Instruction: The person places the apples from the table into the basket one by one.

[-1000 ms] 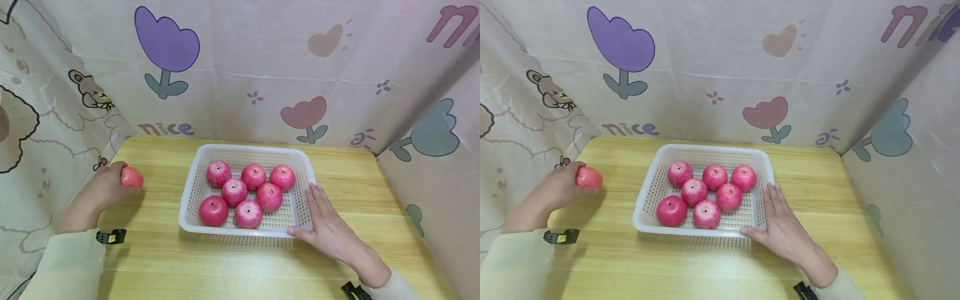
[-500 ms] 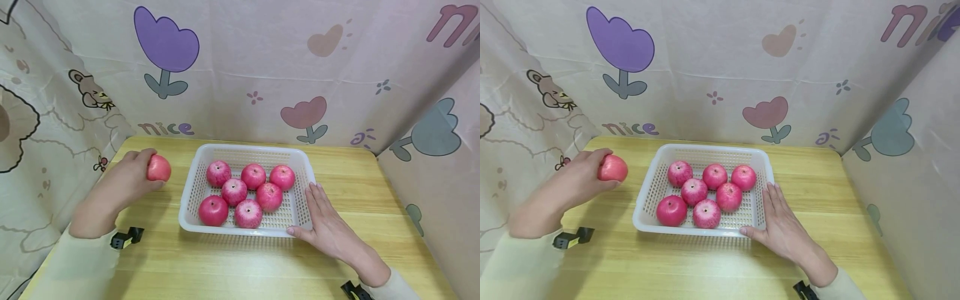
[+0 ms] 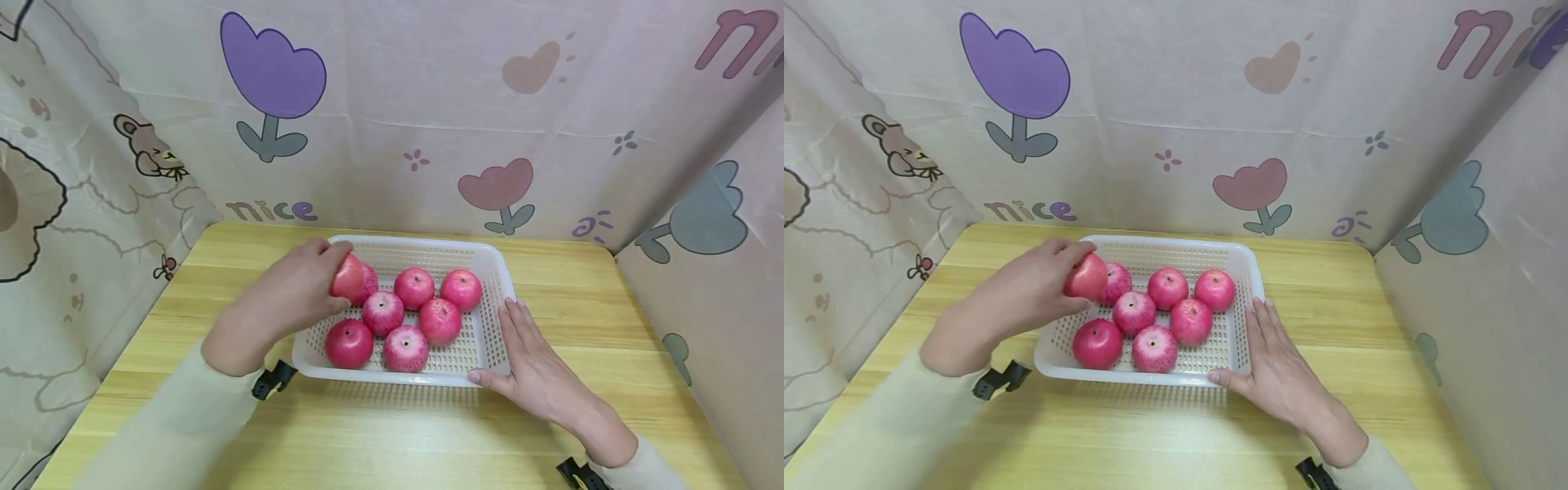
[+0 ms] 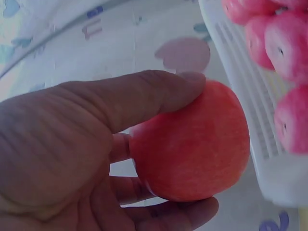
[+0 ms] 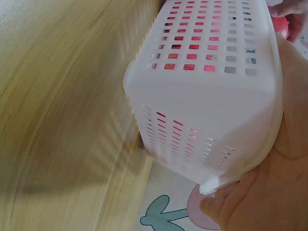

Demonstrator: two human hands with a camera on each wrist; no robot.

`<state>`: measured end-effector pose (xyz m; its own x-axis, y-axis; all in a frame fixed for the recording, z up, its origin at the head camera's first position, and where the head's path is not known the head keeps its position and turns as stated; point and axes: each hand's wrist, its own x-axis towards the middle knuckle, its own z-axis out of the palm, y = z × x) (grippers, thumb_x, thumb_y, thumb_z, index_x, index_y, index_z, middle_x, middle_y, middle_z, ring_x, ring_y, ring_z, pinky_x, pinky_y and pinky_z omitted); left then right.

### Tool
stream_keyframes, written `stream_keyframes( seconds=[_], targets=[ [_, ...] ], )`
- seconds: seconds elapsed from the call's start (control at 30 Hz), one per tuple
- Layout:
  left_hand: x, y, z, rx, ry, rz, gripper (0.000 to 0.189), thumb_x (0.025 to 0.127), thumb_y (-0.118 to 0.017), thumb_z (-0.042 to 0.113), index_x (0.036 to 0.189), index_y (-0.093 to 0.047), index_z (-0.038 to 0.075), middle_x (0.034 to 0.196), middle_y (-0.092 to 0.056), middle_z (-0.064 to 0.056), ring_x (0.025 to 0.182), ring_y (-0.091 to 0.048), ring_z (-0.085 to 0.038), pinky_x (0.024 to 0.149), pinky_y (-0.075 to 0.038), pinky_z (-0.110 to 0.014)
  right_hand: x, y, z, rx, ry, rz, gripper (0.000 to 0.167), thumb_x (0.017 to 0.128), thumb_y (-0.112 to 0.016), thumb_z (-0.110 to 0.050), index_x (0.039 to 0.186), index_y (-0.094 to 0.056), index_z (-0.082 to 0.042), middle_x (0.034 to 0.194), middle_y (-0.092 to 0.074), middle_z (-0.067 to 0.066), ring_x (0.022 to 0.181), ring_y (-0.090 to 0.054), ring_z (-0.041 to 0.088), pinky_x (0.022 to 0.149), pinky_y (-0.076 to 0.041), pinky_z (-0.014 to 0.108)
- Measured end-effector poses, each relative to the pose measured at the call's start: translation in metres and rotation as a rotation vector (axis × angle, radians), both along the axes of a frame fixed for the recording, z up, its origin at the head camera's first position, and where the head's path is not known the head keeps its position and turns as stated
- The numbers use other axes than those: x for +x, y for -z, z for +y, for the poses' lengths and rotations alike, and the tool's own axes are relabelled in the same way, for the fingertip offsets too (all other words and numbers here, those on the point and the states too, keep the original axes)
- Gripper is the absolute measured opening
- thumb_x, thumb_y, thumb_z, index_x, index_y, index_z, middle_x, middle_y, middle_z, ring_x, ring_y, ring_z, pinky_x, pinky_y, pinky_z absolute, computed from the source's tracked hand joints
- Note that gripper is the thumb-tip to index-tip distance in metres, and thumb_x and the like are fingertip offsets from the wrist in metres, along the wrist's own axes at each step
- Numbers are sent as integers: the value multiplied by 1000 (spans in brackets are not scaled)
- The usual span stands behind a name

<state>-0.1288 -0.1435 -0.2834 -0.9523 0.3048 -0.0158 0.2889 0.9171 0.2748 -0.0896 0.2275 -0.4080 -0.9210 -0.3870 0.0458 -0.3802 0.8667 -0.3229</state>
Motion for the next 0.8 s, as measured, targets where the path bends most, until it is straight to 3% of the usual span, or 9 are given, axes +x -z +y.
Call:
stream_keyframes(
  seconds=[0.13,0.4,0.57,0.8],
  targets=[
    [-2,0,23,-18,53,-8,87,84,-90,26,157,-46,7,147,-54,-20,126,-60,-38,96,-61,-53,0,0,0,0,0,-1,120,91,-67,-73,164,-20,9,174,-10,29,162,-8,47,123,-30,67],
    [-5,7,62,-28,167,-30,93,86,-88,29,159,-38,1,154,-52,-17,140,-54,-35,116,-48,-49,0,0,0,-1,0,-2,120,90,-67,-73,164,-19,9,174,-9,29,162,-7,47,123,-29,68],
    [-5,18,86,-20,227,-63,89,87,-88,27,158,-39,5,148,-56,-9,131,-59,-25,112,-52,-41,0,-1,0,-6,0,-8,120,91,-67,-73,164,-17,9,174,-8,28,163,-6,46,122,-29,68],
    [-5,36,119,-74,272,-103,96,87,-88,37,163,-36,11,157,-48,-13,124,-63,-23,101,-60,-43,0,0,1,-13,-2,-5,120,91,-67,-72,164,-17,9,174,-8,29,162,-7,46,122,-29,68]
  ],
)
